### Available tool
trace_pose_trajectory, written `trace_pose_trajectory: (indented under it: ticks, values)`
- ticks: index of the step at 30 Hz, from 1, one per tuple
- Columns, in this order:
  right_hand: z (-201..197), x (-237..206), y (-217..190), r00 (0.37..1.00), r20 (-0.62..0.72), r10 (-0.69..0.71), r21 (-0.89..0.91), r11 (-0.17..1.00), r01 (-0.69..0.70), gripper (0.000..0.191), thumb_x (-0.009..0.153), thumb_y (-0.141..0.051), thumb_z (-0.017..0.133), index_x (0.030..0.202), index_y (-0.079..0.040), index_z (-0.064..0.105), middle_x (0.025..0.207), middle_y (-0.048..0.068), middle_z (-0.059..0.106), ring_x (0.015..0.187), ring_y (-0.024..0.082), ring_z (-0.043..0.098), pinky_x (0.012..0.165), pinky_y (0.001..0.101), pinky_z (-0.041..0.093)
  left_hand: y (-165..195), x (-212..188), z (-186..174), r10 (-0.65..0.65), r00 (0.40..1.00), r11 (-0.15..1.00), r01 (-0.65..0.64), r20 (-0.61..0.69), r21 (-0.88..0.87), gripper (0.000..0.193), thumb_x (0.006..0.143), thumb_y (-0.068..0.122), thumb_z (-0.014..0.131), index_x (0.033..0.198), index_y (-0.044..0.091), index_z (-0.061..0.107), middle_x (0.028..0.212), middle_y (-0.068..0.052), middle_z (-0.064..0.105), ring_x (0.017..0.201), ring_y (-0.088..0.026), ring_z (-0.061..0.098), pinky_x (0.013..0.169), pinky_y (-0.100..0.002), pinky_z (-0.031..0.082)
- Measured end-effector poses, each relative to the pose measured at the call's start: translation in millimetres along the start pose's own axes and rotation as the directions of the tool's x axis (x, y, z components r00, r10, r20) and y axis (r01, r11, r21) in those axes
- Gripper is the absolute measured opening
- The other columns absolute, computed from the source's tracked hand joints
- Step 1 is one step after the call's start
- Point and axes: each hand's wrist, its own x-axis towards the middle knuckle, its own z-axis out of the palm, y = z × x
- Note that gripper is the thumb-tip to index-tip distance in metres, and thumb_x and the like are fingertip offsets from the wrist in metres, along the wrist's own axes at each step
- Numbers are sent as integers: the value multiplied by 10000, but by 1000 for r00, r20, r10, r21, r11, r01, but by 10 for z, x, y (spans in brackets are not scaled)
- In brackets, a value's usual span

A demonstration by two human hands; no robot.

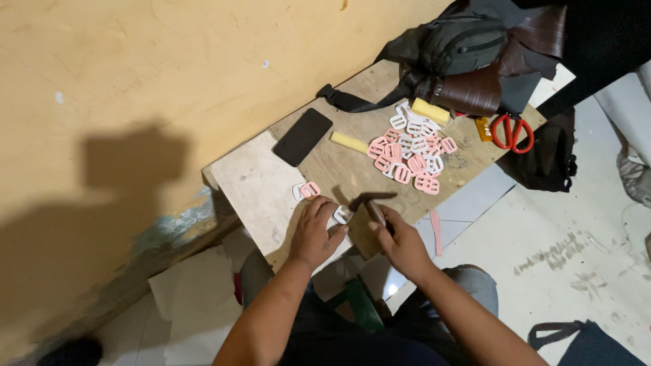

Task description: The person uses a hammer to separate interlocked pink and white plastic buckles on a wooden workbench. They pick up pairs of buckles, position them on the bench, and strike them with the hammer to separate the components, then place the separated pieces aside.

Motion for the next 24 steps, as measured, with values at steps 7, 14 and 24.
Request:
trace_pose_trajectory:
  ticks: [7, 14, 24]
  values:
    - [113, -204, 171, 970, -15, -242, -294, 929, 227, 353, 980, -345, 665, 1207, -77, 630, 972, 205, 728, 858, 370, 719, 724, 410, 556, -41, 19, 38, -49, 998, 997, 47, 27, 65, 448, 804, 209, 774, 1188, 16, 648, 1362, -150, 526, 1292, -364, 483, 1083, -447, 402]
    - [141, -195, 173, 991, -1, -132, -217, 968, 128, 366, 976, -334, 648, 1240, -80, 641, 981, 195, 730, 887, 352, 725, 766, 397, 555, 32, 15, -41, 34, 999, 998, -34, 17, 55, 441, 784, 212, 792, 1164, 28, 665, 1336, -146, 529, 1286, -370, 489, 1079, -456, 414]
    - [-21, -431, 164, 999, -36, 5, 12, 1000, -5, 481, 971, -283, 599, 1423, -121, 579, 875, 153, 717, 710, 227, 663, 696, 356, 559, 138, -37, -38, 35, 994, 997, -42, 106, 66, 408, 707, 250, 831, 1092, 141, 751, 1400, -131, 507, 1304, -365, 434, 1070, -489, 370]
